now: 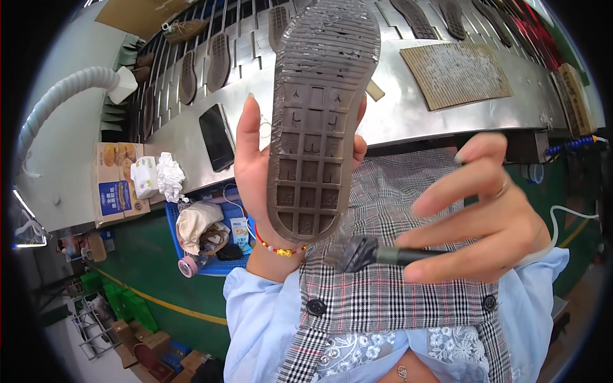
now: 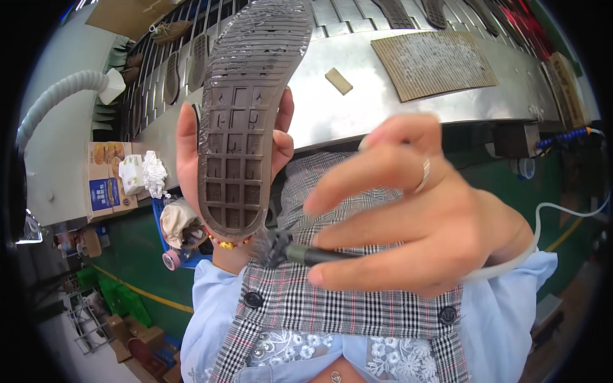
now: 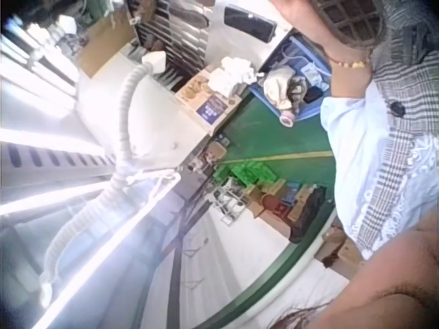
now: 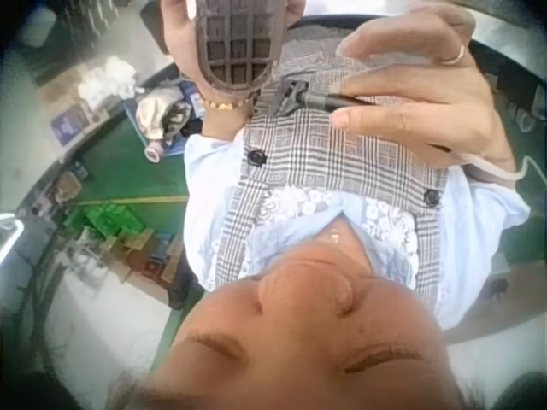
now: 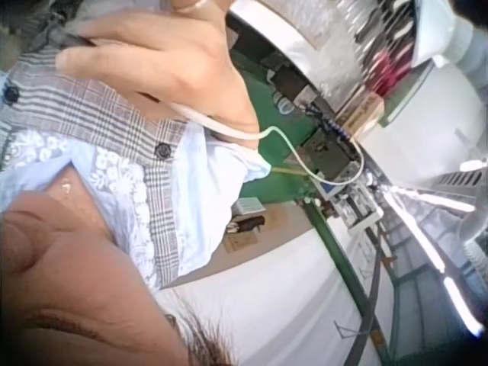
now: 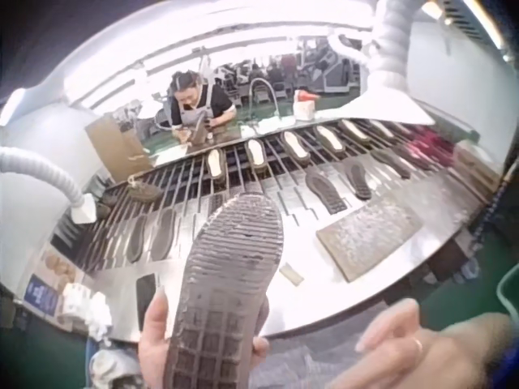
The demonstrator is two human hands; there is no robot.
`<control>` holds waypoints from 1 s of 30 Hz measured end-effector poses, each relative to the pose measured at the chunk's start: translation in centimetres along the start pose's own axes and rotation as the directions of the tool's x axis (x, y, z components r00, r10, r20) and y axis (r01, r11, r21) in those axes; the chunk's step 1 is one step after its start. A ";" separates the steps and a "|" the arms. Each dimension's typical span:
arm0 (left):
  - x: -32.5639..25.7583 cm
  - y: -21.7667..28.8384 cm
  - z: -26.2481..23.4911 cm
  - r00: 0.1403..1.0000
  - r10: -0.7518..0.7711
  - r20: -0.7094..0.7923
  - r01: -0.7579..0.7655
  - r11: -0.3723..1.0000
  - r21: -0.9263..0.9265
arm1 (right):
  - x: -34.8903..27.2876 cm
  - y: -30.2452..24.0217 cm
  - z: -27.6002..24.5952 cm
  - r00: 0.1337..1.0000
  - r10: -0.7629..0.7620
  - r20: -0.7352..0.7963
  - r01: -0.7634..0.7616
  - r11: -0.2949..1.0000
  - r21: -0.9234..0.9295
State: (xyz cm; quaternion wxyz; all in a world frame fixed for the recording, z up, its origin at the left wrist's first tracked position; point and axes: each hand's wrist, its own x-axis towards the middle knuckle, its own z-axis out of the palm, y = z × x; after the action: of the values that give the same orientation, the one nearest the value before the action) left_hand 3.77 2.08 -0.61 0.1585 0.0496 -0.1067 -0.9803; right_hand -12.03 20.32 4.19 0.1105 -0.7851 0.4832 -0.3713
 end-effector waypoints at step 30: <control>-2.3 0.3 -1.2 0.987 -0.144 -0.078 0.143 0.990 -0.015 | -0.5 3.6 -4.6 0.996 -0.074 -0.045 0.069 0.993 -0.096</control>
State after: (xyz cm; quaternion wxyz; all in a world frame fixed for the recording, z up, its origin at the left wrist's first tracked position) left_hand 6.17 2.34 -1.59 0.0918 0.0951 -0.0917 -0.9870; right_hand -17.81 19.80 5.27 0.0483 -0.7971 0.4743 -0.3707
